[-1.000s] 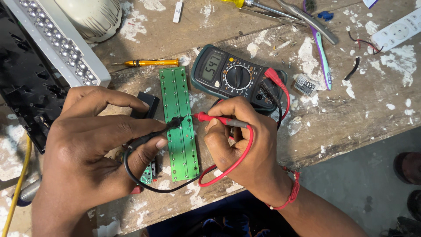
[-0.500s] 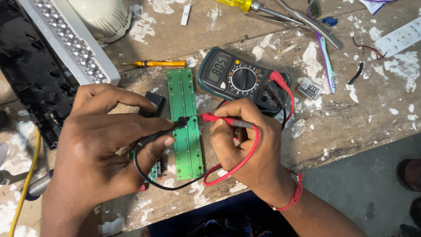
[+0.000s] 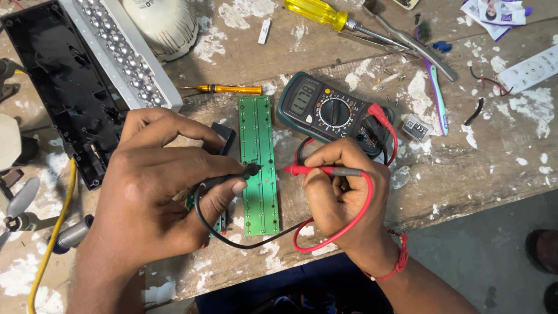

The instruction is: The person tests a green LED light circuit board on a cluttered workbench, touching multimeter probe tips to points on the board and reading the display. They reposition the probes at several spots, then set the meter down and handle a small driver board with wires.

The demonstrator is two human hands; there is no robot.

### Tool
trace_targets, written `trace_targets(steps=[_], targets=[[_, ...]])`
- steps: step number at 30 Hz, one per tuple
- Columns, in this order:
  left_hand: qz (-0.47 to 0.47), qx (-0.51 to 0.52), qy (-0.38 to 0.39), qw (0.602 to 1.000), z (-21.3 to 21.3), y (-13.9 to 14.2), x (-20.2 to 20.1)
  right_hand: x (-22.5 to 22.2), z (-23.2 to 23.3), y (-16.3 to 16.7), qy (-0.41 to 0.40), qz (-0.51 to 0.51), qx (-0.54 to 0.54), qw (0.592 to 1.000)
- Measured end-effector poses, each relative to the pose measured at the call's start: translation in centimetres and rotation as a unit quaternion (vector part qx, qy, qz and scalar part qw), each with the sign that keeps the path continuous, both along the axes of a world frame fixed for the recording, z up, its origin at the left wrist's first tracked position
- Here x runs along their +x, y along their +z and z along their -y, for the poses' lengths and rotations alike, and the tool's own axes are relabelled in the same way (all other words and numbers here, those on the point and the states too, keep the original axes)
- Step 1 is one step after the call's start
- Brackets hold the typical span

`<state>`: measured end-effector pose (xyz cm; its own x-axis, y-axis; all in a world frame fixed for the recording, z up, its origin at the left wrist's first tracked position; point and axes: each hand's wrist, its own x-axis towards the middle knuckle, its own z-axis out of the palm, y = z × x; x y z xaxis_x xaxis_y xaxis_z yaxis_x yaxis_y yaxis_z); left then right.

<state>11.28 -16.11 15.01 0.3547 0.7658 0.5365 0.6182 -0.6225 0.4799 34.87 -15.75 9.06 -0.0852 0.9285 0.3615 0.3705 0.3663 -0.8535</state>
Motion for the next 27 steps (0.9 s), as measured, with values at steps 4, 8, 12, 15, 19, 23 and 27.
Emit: trace_targets(steps=[4, 8, 12, 15, 19, 23, 27], targets=[[-0.004, 0.01, -0.003, 1.0, 0.28, 0.01, -0.15, -0.14, 0.06, -0.07, 0.007, -0.007, -0.009, 1.0], [0.006, -0.008, -0.01, 1.0, 0.55, -0.13, -0.35, -0.32, 0.07, -0.09, 0.012, -0.006, 0.0, 1.0], [0.016, -0.012, -0.012, 1.0, 0.59, -0.28, -0.33, -0.32, 0.01, -0.03, 0.015, 0.006, 0.002, 1.0], [0.017, -0.008, -0.014, 1.0, 0.53, -0.33, -0.33, -0.37, -0.04, 0.03, 0.017, 0.017, 0.001, 1.0], [0.007, -0.009, -0.015, 1.0, 0.42, -0.38, -0.36, -0.28, -0.18, 0.05, 0.019, 0.025, 0.002, 1.0], [0.002, -0.016, -0.007, 1.0, 0.45, -0.51, -0.26, -0.24, -0.12, 0.03, 0.022, 0.026, -0.002, 0.999], [0.002, -0.018, -0.003, 1.0, 0.48, -0.54, -0.18, -0.13, -0.07, 0.07, 0.023, 0.027, -0.004, 0.999]])
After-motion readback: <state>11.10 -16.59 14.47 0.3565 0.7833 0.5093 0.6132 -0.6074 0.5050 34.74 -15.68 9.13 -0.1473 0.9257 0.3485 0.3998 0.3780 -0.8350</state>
